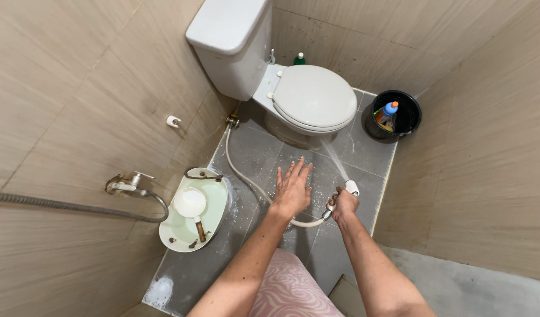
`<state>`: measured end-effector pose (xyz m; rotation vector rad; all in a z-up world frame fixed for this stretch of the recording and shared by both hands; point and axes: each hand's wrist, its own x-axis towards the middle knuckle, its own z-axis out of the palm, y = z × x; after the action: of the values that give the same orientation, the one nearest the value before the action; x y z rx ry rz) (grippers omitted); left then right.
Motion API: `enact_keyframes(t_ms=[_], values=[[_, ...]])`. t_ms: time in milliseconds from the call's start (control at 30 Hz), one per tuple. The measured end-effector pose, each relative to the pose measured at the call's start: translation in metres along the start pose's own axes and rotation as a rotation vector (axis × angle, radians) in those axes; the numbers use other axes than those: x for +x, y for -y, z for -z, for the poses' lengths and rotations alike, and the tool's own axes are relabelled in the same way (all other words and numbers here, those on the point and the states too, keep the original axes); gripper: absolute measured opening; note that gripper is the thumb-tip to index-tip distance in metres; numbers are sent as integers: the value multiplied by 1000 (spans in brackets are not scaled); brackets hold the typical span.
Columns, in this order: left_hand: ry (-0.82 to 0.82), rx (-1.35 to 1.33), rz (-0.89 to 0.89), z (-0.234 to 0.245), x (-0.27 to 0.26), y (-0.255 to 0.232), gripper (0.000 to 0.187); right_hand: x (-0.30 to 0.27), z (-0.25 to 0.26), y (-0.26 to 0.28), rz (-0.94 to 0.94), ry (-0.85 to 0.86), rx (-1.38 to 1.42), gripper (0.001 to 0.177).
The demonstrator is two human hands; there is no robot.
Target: The person sprays the base and tank of a toilet using a hand sprayer and moves a bucket containing cleaning supplies across the wet bathroom floor.
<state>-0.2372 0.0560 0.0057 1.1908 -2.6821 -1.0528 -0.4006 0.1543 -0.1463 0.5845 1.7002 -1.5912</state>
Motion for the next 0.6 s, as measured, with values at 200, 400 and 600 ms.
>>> enact_keyframes(t_ms=[200, 400, 600], values=[[32, 0, 1, -11, 19, -13, 72, 26, 17, 10, -21, 28, 32, 7], [89, 18, -5, -11, 54, -18, 73, 55, 25, 29, -77, 49, 50, 7], [98, 43, -53, -6, 105, -21, 70, 77, 14, 54, -107, 20, 28, 8]])
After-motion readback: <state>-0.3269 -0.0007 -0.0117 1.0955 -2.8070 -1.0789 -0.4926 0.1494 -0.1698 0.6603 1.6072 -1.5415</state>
